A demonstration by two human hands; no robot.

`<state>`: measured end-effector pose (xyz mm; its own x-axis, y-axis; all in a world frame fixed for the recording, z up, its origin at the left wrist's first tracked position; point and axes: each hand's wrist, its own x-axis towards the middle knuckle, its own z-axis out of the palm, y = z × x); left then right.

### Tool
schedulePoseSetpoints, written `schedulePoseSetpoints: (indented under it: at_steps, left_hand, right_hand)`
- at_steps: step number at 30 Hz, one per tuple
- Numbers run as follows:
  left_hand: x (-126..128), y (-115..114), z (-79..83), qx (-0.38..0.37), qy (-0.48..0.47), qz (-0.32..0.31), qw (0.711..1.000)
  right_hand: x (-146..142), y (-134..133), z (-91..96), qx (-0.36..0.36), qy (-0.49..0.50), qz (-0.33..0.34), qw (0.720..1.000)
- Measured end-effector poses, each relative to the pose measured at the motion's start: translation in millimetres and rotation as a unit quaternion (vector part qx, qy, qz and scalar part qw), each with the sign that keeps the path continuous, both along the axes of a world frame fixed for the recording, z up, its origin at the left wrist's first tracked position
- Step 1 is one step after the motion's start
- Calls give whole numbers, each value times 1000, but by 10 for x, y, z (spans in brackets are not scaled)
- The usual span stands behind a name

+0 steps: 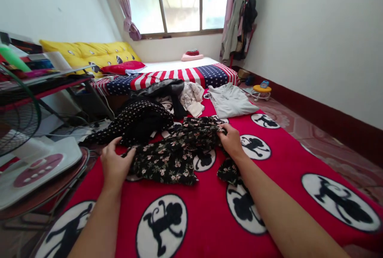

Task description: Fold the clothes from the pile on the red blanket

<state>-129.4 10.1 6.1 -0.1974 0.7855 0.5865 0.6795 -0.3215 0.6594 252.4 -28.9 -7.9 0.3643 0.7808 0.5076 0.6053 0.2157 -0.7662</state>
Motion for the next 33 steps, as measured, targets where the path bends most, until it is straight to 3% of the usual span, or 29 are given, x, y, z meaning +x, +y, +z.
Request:
schedulePoseSetpoints:
  at_steps: [3,5,7,9,11,13,15,17,19,22,25,28,31,33]
  left_hand:
    - [332,-193,46,70,138,-20,988]
    - [586,-336,91,102,155,-132,974]
    - [782,-456,106,75,175,-275,942]
    - [905,-543,80,18,210,-380,901]
    - [978,-599,31,-3,252,-416,874]
    - [1031,-632,-19,18,288,-411,865]
    - [1072,-643,-52,33,305,-388,869]
    - [1085,-631,-59,34,302,-355,884]
    - [1052,-599,-25,43,280,-325,902]
    - [916,-527,102,103,160,-257,947]
    - [749,-438,229,153,-15,-128,980]
    - [624,-316,239,105,-176,-66,976]
    - [546,-186,164,34,-343,-55,937]
    - [525,-132,110,-17,-400,-65,914]
  right_hand:
    - [129,55,4,93,219,-93,967]
    - [269,109,-15,140,345,-149,916]
    - [399,152,-37,158,415,-184,877]
    - [466,156,-40,164,411,-196,875]
    - [439,113,-12,167,313,-198,914]
    - [330,40,42,158,137,-182,961]
    - [177,-30,95,133,-36,-105,985]
    - [31,-74,116,83,-158,16,984]
    - [-71,-86,88,14,-244,94,965]
    - [-125,-69,0,-87,-311,83,943]
    - [-139,-74,-13,-145,-318,64,935]
    - [-197,-139,116,-155,-266,95,947]
    - [-248,-205,285,-148,-38,188,970]
    - [-216,-188,334,-147,145,221,953]
